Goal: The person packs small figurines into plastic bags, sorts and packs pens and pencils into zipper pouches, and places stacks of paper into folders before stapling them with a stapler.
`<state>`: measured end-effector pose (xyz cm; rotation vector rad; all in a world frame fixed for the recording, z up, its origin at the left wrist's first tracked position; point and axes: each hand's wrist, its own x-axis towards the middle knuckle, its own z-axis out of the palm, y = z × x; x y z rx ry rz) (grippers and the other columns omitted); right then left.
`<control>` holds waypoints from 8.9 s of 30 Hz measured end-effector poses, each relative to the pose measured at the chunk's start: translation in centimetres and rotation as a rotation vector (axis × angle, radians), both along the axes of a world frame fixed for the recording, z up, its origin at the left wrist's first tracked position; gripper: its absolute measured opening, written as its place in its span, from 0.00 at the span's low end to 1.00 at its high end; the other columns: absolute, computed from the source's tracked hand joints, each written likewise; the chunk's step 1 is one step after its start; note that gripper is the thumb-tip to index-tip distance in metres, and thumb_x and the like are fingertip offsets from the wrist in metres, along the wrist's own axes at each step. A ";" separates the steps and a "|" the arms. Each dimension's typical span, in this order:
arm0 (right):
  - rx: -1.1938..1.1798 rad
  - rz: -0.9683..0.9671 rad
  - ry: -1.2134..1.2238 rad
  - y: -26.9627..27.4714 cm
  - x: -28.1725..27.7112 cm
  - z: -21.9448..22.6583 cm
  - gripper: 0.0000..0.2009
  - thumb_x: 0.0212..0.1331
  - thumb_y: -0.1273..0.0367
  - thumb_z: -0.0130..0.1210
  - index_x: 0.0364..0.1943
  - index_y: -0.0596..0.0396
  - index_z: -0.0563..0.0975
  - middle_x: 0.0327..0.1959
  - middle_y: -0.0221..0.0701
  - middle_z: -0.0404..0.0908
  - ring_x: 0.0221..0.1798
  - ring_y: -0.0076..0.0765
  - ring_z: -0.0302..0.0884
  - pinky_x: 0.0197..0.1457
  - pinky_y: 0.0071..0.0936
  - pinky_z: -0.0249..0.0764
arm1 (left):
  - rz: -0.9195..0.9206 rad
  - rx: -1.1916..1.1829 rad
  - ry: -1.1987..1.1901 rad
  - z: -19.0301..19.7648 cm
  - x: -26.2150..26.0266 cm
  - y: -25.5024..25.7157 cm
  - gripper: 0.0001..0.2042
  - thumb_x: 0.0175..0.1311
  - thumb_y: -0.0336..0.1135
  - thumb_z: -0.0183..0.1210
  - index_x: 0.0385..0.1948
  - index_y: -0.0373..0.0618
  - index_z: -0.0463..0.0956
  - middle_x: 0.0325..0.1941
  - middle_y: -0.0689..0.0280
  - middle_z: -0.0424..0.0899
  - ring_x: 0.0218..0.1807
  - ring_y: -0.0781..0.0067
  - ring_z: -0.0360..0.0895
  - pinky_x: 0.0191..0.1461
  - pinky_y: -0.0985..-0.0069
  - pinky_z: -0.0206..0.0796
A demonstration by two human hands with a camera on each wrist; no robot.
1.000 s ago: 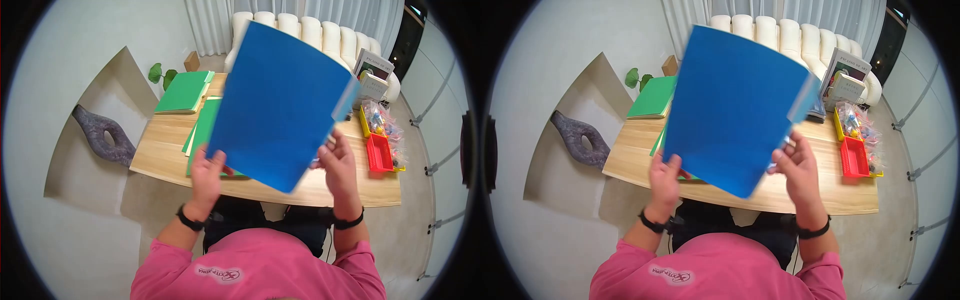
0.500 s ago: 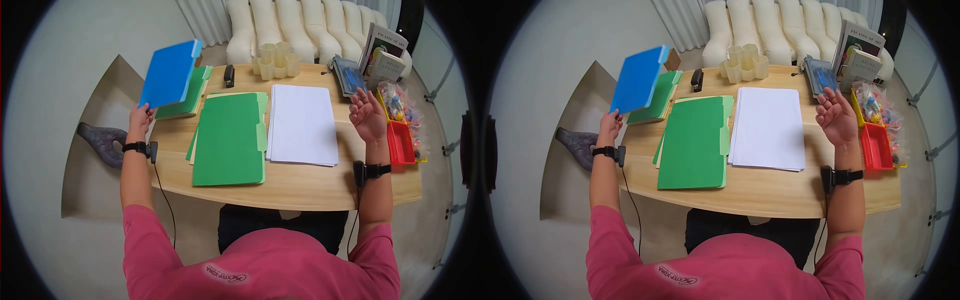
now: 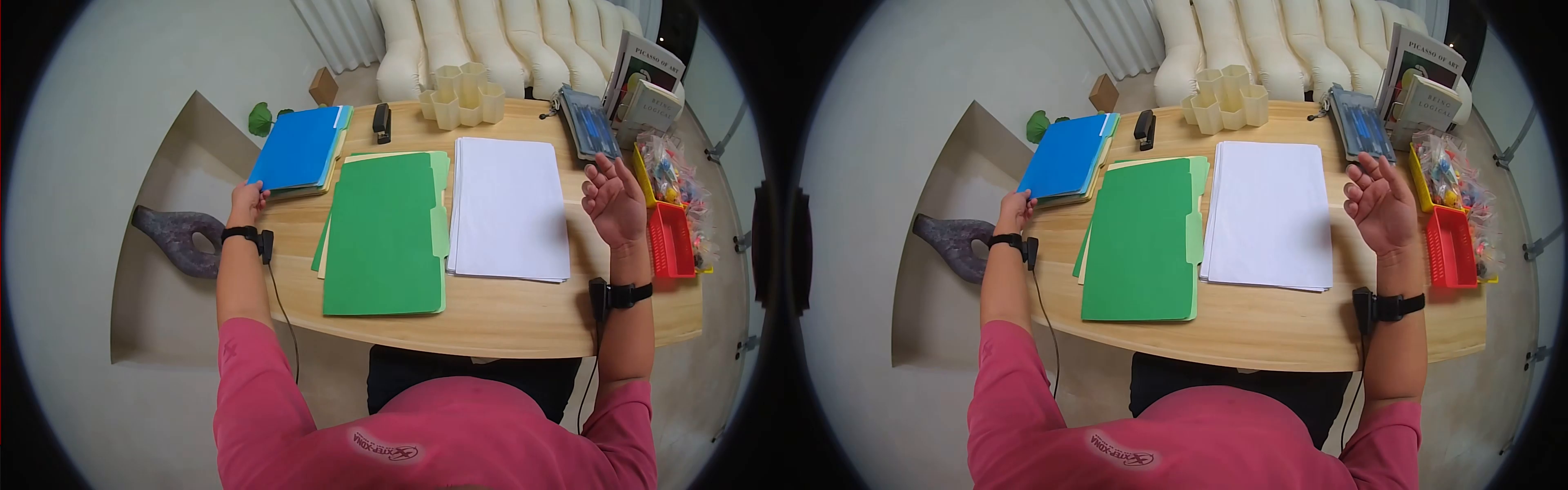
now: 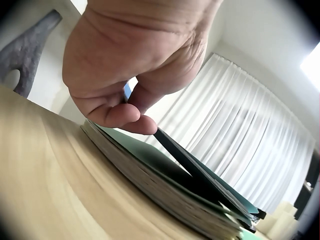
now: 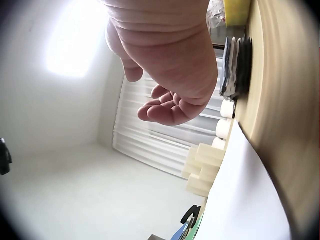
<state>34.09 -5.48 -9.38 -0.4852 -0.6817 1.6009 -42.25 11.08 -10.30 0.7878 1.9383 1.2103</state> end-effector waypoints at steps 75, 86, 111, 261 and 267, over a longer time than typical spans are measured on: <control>-0.496 -0.016 -0.828 -0.3 -1.2 0.1 0.16 0.74 0.52 0.61 0.56 0.43 0.79 0.45 0.25 0.87 0.43 0.28 0.88 0.48 0.40 0.78 | -1.004 -0.136 0.305 -0.7 39.9 -7.0 0.27 0.70 0.37 0.67 0.68 0.35 0.78 0.52 0.62 0.87 0.47 0.70 0.83 0.49 0.68 0.79; -0.503 0.006 -0.837 -0.2 -1.1 0.3 0.17 0.74 0.52 0.60 0.56 0.44 0.78 0.43 0.26 0.86 0.40 0.30 0.88 0.45 0.42 0.80 | -0.977 -0.312 0.330 1.5 41.7 -6.9 0.23 0.67 0.40 0.71 0.59 0.37 0.84 0.44 0.62 0.88 0.39 0.72 0.82 0.37 0.72 0.74; -0.506 -0.002 -0.821 -0.4 -1.3 0.3 0.18 0.75 0.52 0.59 0.57 0.47 0.80 0.42 0.27 0.86 0.39 0.30 0.88 0.40 0.38 0.80 | -0.940 -0.184 0.805 0.1 44.7 -6.9 0.23 0.53 0.37 0.78 0.49 0.33 0.87 0.49 0.50 0.93 0.47 0.54 0.91 0.54 0.65 0.82; -0.440 0.154 -0.939 -1.9 -29.0 -0.6 0.15 0.75 0.74 0.56 0.60 0.67 0.78 0.48 0.39 0.86 0.44 0.36 0.86 0.47 0.37 0.84 | -0.136 0.680 0.074 -4.6 17.9 -31.4 0.12 0.81 0.29 0.59 0.55 0.28 0.81 0.52 0.61 0.90 0.53 0.74 0.81 0.61 0.72 0.73; -0.422 0.144 -0.970 -1.6 -29.0 -1.5 0.15 0.73 0.73 0.58 0.59 0.67 0.79 0.46 0.39 0.86 0.42 0.35 0.86 0.47 0.36 0.83 | -0.124 0.700 0.085 -5.1 17.9 -31.2 0.13 0.81 0.30 0.59 0.56 0.28 0.81 0.52 0.62 0.90 0.53 0.74 0.81 0.61 0.72 0.73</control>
